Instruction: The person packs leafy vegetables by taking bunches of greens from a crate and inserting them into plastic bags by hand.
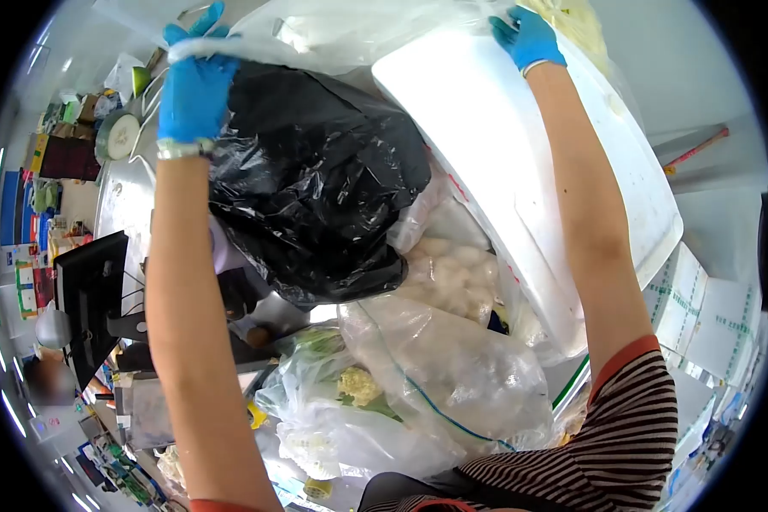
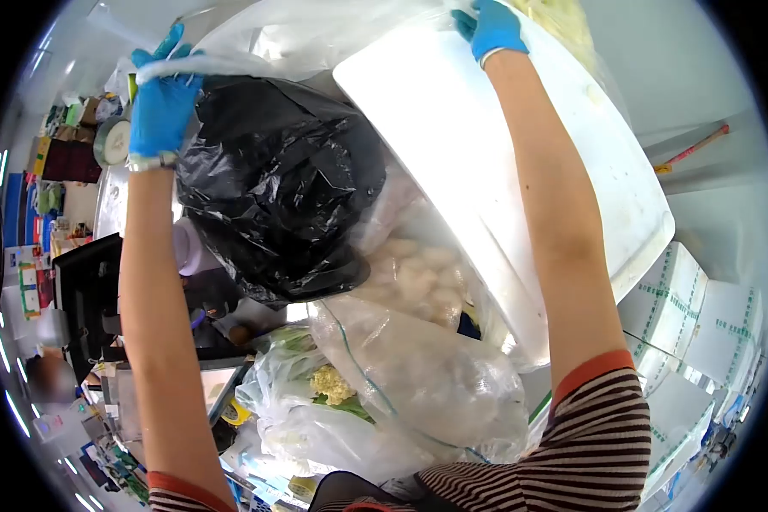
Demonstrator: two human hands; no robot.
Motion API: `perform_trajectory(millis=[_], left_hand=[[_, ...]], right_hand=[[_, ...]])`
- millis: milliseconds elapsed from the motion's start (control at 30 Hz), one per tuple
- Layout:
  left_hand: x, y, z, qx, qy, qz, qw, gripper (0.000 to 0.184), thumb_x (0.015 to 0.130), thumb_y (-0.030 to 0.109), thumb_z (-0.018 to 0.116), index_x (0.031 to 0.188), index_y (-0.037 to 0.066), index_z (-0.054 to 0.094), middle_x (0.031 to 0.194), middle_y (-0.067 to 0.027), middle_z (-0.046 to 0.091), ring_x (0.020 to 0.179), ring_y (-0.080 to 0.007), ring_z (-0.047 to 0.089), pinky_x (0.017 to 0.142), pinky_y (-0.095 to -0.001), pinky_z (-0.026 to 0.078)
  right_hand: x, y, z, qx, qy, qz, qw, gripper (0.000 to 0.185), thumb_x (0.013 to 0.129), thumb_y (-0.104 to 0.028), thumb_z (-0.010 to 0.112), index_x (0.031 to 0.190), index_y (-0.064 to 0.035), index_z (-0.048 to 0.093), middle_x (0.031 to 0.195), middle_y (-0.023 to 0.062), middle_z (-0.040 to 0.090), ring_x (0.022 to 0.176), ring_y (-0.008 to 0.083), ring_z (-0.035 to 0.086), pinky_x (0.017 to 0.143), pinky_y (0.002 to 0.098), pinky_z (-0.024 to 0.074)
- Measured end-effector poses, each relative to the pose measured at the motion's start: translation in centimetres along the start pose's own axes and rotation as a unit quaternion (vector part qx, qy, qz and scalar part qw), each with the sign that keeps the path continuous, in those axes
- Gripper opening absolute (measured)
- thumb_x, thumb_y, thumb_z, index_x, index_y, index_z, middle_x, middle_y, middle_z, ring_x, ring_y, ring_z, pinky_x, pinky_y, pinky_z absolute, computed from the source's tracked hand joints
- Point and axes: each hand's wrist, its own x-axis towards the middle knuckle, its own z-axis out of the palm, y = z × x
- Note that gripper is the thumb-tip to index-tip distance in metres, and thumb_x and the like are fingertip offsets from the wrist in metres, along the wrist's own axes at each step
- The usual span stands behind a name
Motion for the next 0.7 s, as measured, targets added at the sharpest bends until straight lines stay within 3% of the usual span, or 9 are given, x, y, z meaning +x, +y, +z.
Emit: perform_trajectory(millis=[67, 133, 200, 267, 333, 400, 467, 533, 700], left_hand=[[-3.0, 0.6, 3.2, -0.030, -0.023, 0.021, 0.999, 0.062, 0.099, 0.045, 0.043, 0.142, 0.001, 0.036, 0.131, -0.0174, 0.050, 0.121, -0.0289, 0.050, 0.108, -0.0392, 0.041], [-5.6, 0.2, 4.3, -0.128, 0.007, -0.023, 0.991, 0.064, 0.097, 0.046, 0.047, 0.139, -0.001, 0.036, 0.134, -0.0168, 0.049, 0.120, -0.0285, 0.052, 0.109, -0.0372, 0.041], [-7.7, -0.2, 4.5, -0.078, 0.044, -0.009, 0.996, 0.057, 0.096, 0.044, 0.052, 0.131, 0.000, 0.038, 0.119, -0.0136, 0.056, 0.105, -0.0237, 0.061, 0.085, -0.0294, 0.053], [-9.4, 0.1, 4.3, -0.023, 0.039, -0.022, 0.999, 0.054, 0.096, 0.041, 0.055, 0.130, 0.001, 0.039, 0.113, -0.0121, 0.059, 0.101, -0.0195, 0.063, 0.073, -0.0235, 0.051], [-10.8, 1.6, 6.1, 0.088, 0.068, 0.023, 0.994, 0.049, 0.096, 0.033, 0.058, 0.130, 0.001, 0.042, 0.112, -0.0105, 0.059, 0.081, -0.0138, 0.063, 0.062, -0.0202, 0.048], [-12.1, 3.8, 6.2, 0.265, 0.097, 0.091, 0.955, 0.048, 0.096, 0.028, 0.059, 0.131, 0.000, 0.043, 0.111, -0.0093, 0.059, 0.070, -0.0118, 0.062, 0.057, -0.0199, 0.047], [-10.8, 5.3, 5.2, 0.287, 0.135, -0.047, 0.947, 0.037, 0.096, 0.024, 0.057, 0.121, -0.002, 0.054, 0.099, -0.0084, 0.063, 0.060, -0.0088, 0.056, 0.051, -0.0186, 0.043], [-9.8, 6.8, 2.1, 0.153, 0.027, -0.212, 0.965, 0.032, 0.097, 0.022, 0.055, 0.115, -0.004, 0.059, 0.092, -0.0084, 0.065, 0.059, -0.0080, 0.055, 0.050, -0.0179, 0.041], [-9.9, 6.1, 1.5, -0.013, -0.066, -0.182, 0.981, 0.032, 0.098, 0.014, 0.048, 0.120, -0.007, 0.057, 0.091, -0.0085, 0.065, 0.064, -0.0090, 0.051, 0.055, -0.0194, 0.042]], right_hand=[[4.5, 1.2, -1.3, -0.192, 0.015, -0.326, 0.926, 0.021, 0.083, -0.008, 0.058, 0.103, -0.0065, 0.060, 0.093, 0.0123, 0.060, 0.079, 0.0239, 0.060, 0.068, 0.0340, 0.0513], [-3.1, -0.5, 4.6, -0.318, 0.096, -0.644, 0.689, 0.025, 0.079, -0.009, 0.063, 0.105, -0.0102, 0.064, 0.094, 0.0121, 0.063, 0.083, 0.0261, 0.060, 0.077, 0.0361, 0.0492], [-10.4, -0.1, 7.0, -0.441, -0.206, -0.483, 0.728, 0.027, 0.087, -0.020, 0.061, 0.111, -0.0090, 0.065, 0.099, 0.0103, 0.065, 0.085, 0.0228, 0.062, 0.081, 0.0335, 0.0497], [-16.7, 0.7, 9.2, -0.463, -0.487, -0.380, 0.635, 0.029, 0.093, -0.024, 0.055, 0.117, -0.0101, 0.064, 0.102, 0.0108, 0.065, 0.089, 0.0243, 0.062, 0.084, 0.0346, 0.0499], [-17.1, 5.0, 8.5, -0.558, -0.486, -0.419, 0.525, 0.032, 0.094, -0.023, 0.053, 0.122, -0.0119, 0.062, 0.107, 0.0123, 0.063, 0.094, 0.0290, 0.061, 0.087, 0.0381, 0.0498], [-15.9, 7.1, 7.6, -0.540, -0.455, -0.459, 0.539, 0.040, 0.093, -0.014, 0.050, 0.132, -0.0125, 0.054, 0.120, 0.0132, 0.059, 0.104, 0.0323, 0.057, 0.094, 0.0407, 0.0466], [-16.0, 6.1, 8.2, -0.544, -0.424, -0.501, 0.523, 0.042, 0.094, -0.011, 0.047, 0.136, -0.0124, 0.050, 0.124, 0.0131, 0.058, 0.109, 0.0332, 0.055, 0.097, 0.0408, 0.0450], [-15.6, 6.2, 10.0, -0.551, -0.430, -0.497, 0.514, 0.041, 0.094, -0.013, 0.045, 0.135, -0.0141, 0.052, 0.125, 0.0131, 0.058, 0.110, 0.0324, 0.056, 0.098, 0.0395, 0.0445], [-11.3, 11.0, 19.2, -0.532, -0.494, -0.395, 0.563, 0.034, 0.097, -0.023, 0.044, 0.124, -0.0128, 0.061, 0.125, 0.0106, 0.061, 0.101, 0.0307, 0.062, 0.091, 0.0395, 0.0479]])
